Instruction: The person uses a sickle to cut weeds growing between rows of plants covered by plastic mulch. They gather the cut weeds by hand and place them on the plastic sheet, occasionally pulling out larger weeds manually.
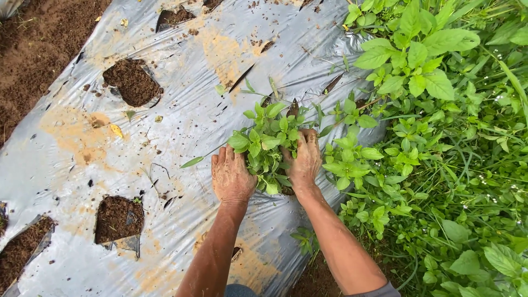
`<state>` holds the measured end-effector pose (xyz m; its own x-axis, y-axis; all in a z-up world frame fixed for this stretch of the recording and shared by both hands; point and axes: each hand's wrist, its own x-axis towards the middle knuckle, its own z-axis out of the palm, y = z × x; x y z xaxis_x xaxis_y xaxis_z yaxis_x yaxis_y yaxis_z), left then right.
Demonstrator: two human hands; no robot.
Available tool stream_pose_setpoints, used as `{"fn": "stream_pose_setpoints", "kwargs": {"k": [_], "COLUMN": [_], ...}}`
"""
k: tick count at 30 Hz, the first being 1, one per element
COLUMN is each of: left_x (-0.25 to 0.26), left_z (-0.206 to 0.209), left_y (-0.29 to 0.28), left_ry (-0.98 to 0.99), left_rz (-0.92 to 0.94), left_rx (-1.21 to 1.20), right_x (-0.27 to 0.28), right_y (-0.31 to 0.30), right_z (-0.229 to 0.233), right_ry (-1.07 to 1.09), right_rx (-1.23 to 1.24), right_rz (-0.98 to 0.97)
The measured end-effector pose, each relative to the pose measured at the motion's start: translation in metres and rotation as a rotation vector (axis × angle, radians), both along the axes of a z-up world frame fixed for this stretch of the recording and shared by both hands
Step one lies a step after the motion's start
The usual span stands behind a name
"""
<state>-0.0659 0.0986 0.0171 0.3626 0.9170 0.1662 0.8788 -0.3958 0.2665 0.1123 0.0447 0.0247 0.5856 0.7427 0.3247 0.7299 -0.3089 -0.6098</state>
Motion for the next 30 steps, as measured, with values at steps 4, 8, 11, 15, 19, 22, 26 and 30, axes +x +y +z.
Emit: {"fn": "stream_pose_setpoints", "kwargs": {"k": [4, 8, 11, 15, 19, 22, 26, 30], "left_x": [0.000, 0.000, 0.000, -0.001, -0.001, -0.001, -0.001, 0.000], "left_z": [0.003, 0.011, 0.005, 0.013, 0.015, 0.026, 0.022, 0.027], "left_y": [-0.004, -0.003, -0.003, -0.003, -0.001, -0.003, -0.002, -0.002], "left_ry": [0.014, 0.000, 0.009, 0.032, 0.006, -0.003, -0.022, -0.014], "left_rz": [0.013, -0.008, 0.008, -0.004, -0.011, -0.014, -0.018, -0.008], "left_rx": [-0.030, -0.004, -0.022, -0.023, -0.040, -0.033, -0.018, -0.009], "right_x": [-0.010, 0.011, 0.015, 0.009, 0.005, 0.011, 0.035, 0.031], "right_y": [-0.007, -0.001, 0.004, -0.009, -0.036, -0.031, -0.026, -0.022], "right_z": [0.021, -0.021, -0.114, -0.038, -0.009, 0.011, -0.022, 0.007], "right_ry": [0.209, -0.076, -0.087, -0.076, 0.555, 0.379, 0.035, 0.069], "right_rx": [0.224, 0.479, 0.591, 0.494, -0.008, -0.045, -0.038, -0.007], "right_rz": [0.069, 0.095, -0.180, -0.233, -0.192, 0.087, 0.235, 0.343]}}
